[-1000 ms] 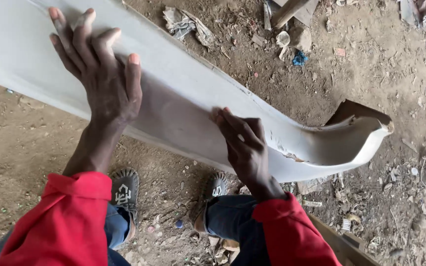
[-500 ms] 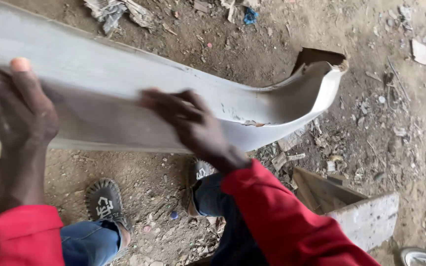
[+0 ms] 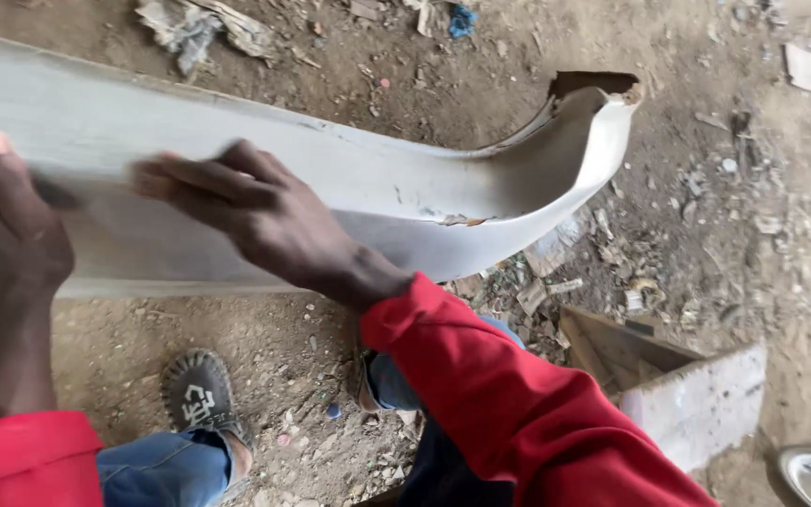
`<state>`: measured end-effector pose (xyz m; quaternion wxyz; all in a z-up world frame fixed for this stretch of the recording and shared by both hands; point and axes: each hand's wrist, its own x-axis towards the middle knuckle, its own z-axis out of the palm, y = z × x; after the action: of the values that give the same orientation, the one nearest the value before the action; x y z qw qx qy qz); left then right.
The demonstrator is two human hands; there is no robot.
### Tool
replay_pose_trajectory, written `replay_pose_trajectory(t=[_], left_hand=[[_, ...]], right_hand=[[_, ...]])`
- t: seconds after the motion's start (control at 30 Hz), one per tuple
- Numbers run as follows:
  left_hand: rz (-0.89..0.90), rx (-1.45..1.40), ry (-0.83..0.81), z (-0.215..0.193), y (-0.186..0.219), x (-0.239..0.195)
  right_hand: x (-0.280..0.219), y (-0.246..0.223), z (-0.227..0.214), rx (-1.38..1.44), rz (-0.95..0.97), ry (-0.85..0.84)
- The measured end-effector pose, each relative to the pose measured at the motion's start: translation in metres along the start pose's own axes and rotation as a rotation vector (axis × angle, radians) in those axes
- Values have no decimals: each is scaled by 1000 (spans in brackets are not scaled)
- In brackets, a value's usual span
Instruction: Sanding a car bumper with sandpaper to prepare it for painting
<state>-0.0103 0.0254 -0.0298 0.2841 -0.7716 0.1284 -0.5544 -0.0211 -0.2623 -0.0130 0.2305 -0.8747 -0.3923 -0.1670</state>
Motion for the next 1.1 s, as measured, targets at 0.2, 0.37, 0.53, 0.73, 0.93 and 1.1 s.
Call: replay_pose_trajectory(t=[0.2,0.37,0.53,0.73,0.93,1.1], left_hand=[[-648,-949,-289,-17,2,45],[-744,-905,-376,-17,-3,47],[-691,-897,-298,-18,-4,54],[-727,-884,-311,-12,-2,40],[-793,-968,-384,-9,0,45],[-786,-974,-372,-11,0,46]], right_hand=[[-92,1,-103,-19,99,32],[-64,0,-71,7,92,54],[8,0,-8,-15,-41,98],[-43,-18,-93,554,549,-221],[-113,20,-109,-52,108,22],[-44,6,-72,47,69,-14]])
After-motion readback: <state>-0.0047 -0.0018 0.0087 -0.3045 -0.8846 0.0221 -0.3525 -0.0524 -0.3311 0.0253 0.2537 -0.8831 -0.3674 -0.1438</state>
